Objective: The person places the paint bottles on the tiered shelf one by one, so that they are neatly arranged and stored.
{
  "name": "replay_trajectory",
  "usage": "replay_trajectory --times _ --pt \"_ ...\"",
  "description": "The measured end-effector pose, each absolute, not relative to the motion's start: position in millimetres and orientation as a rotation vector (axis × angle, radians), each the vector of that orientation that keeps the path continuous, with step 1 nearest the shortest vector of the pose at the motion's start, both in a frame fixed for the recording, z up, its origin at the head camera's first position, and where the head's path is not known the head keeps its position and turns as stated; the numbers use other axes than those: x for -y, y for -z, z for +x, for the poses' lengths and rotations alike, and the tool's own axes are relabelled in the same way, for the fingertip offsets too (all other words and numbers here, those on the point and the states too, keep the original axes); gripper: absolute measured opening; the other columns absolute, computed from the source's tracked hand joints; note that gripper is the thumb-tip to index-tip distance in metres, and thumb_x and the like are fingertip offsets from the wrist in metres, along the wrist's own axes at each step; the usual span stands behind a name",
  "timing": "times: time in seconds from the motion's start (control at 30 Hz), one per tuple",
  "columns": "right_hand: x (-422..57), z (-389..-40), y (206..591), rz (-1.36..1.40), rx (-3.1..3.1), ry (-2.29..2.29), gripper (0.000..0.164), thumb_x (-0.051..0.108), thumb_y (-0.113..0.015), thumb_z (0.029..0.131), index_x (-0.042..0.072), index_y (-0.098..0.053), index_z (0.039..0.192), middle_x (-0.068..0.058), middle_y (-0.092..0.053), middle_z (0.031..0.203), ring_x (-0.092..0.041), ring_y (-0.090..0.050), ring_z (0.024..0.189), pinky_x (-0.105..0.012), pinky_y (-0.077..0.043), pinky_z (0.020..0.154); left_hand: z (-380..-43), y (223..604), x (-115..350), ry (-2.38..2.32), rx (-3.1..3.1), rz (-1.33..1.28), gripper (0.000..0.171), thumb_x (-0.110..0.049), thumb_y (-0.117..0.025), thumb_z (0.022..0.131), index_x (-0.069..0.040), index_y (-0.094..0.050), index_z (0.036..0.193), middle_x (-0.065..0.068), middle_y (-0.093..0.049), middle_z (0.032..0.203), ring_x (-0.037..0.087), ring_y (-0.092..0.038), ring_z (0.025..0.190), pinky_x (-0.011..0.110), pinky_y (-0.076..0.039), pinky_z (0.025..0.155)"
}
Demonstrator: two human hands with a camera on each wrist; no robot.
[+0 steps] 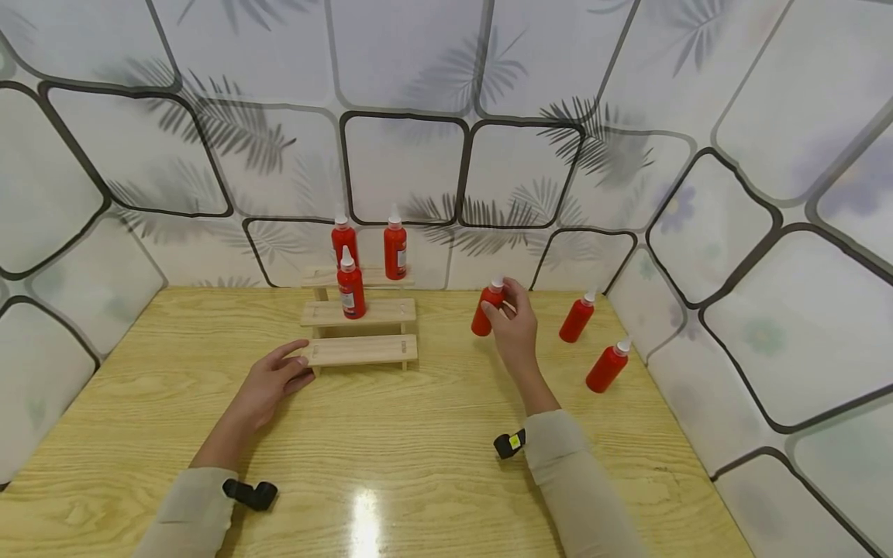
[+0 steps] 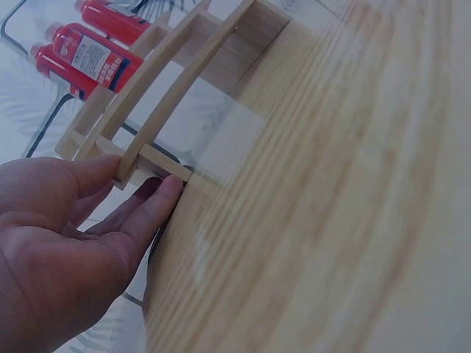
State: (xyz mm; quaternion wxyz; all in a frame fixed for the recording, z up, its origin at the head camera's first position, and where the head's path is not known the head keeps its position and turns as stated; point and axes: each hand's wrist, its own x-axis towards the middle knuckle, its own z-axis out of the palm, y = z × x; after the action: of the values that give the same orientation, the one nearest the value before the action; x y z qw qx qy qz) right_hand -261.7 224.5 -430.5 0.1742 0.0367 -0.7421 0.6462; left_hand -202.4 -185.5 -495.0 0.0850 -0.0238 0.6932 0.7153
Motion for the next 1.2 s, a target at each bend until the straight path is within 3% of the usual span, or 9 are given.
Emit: replay_trajectory --times 0.17,0.57,1.2 --pt "-192.5 -258.3 408.1 0.199 2.136 -1.868 0.060 0.007 -0.070 0.095 0.004 -0.044 0.149 -0.018 -0.052 0.144 -0.029 -0.052 0.132 -0.039 -0.049 0.114 -201.5 494.3 186.0 -2.132 -2.067 -0.063 0.050 -0.010 -0.045 0.109 -0.007 -0.034 0.157 0.025 -0.044 0.139 0.015 -0.065 0.111 0.026 -0.057 0.100" --pt "-131.8 -284.0 403.7 0.456 2.106 -1.810 0.058 0.011 -0.072 0.095 0.009 -0.047 0.147 -0.016 -0.056 0.137 -0.030 -0.057 0.127 -0.040 -0.053 0.109 -201.4 494.8 187.2 -2.126 -2.070 -0.065 0.050 -0.012 -0.046 0.109 -0.008 -0.034 0.157 0.025 -0.045 0.138 0.018 -0.064 0.113 0.027 -0.057 0.100" --pt "-88.4 -293.7 403.6 0.489 2.217 -1.807 0.055 0.004 -0.070 0.095 0.005 -0.049 0.146 -0.019 -0.056 0.140 -0.031 -0.055 0.130 -0.040 -0.050 0.112 -201.5 493.9 187.4 -2.129 -2.053 -0.061 0.050 -0.011 -0.045 0.109 -0.007 -0.034 0.157 0.024 -0.045 0.137 0.023 -0.063 0.118 0.027 -0.056 0.101"
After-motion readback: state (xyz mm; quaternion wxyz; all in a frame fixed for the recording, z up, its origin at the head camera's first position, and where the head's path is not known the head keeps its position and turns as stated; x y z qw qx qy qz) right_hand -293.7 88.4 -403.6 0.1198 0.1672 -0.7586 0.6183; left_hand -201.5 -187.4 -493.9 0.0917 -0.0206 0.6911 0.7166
